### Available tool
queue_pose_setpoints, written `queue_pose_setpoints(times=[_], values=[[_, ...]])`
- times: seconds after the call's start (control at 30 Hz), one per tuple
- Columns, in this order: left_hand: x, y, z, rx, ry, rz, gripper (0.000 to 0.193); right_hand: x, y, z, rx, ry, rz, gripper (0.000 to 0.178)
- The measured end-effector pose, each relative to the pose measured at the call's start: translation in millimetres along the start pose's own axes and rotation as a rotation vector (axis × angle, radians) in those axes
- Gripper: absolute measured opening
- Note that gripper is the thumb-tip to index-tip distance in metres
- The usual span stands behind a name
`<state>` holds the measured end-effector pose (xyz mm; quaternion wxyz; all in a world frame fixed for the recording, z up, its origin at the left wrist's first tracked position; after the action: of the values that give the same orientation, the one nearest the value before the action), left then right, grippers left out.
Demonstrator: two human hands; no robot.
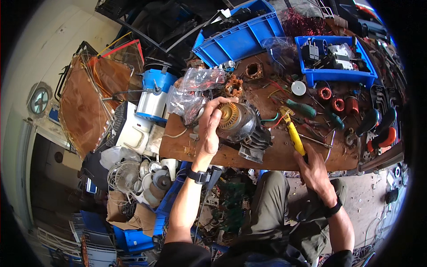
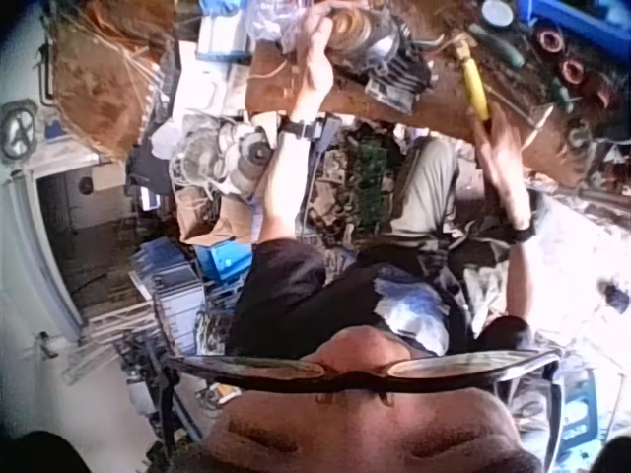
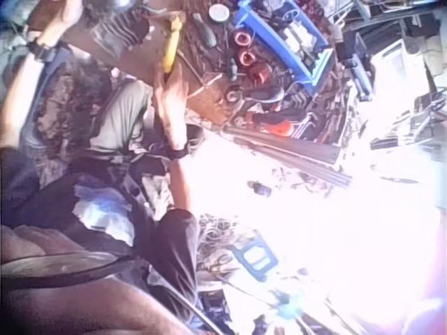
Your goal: Dismantling an electric motor using a hammer and pliers to extract components.
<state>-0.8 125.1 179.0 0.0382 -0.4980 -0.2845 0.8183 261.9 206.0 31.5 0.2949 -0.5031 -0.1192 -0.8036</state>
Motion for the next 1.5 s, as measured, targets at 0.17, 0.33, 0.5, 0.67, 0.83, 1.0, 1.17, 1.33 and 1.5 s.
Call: queue_pose_setpoints(times=[0.17,0.33,0.5,0.67,0.83,1.0,1.17,1.33,1.5], values=[[1.3,-1.8,1.5,0.003,0.096,0.026,0.045,1.4,1.8,1.1,-0.028,0.015,0.014,0.036],[-3.9,0.1,3.1,-0.016,0.076,0.033,0.039,2.4,-0.1,-1.1,0.060,-0.028,-0.099,0.037],[1.2,0.8,4.1,-0.025,0.103,0.034,0.037,-8.5,1.1,-6.5,0.065,-0.060,-0.114,0.038],[1.1,2.1,2.8,-0.026,0.138,0.011,0.039,1.7,3.3,-0.2,-0.023,0.032,-0.008,0.039],[-2.4,0.8,3.6,-0.012,0.132,0.004,0.043,-3.0,2.5,-1.0,-0.005,0.072,-0.035,0.045],[-0.5,0.6,2.8,-0.005,0.130,-0.011,0.043,-14.3,3.4,-4.9,-0.012,0.080,-0.039,0.044],[1.3,1.8,4.4,0.005,0.140,-0.008,0.045,-11.3,2.3,-4.8,-0.001,0.081,-0.014,0.046],[0.0,2.0,3.6,0.043,0.115,-0.032,0.050,-13.7,2.8,-6.6,0.030,0.050,-0.027,0.048],[0.2,3.2,5.1,0.042,0.094,-0.036,0.047,-3.9,2.7,-4.9,0.070,0.071,-0.049,0.045]])
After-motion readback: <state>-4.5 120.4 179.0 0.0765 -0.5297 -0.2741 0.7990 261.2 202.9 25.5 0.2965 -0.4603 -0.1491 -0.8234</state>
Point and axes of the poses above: each hand's wrist, its own y-axis away from the middle knuckle, its own z-axis out of the back of the hand, x = y × z, the point moved 7 cm from there along -y, towards the middle knuckle, and after that the axes turned 3 degrees about y, right-handed, at the moved point
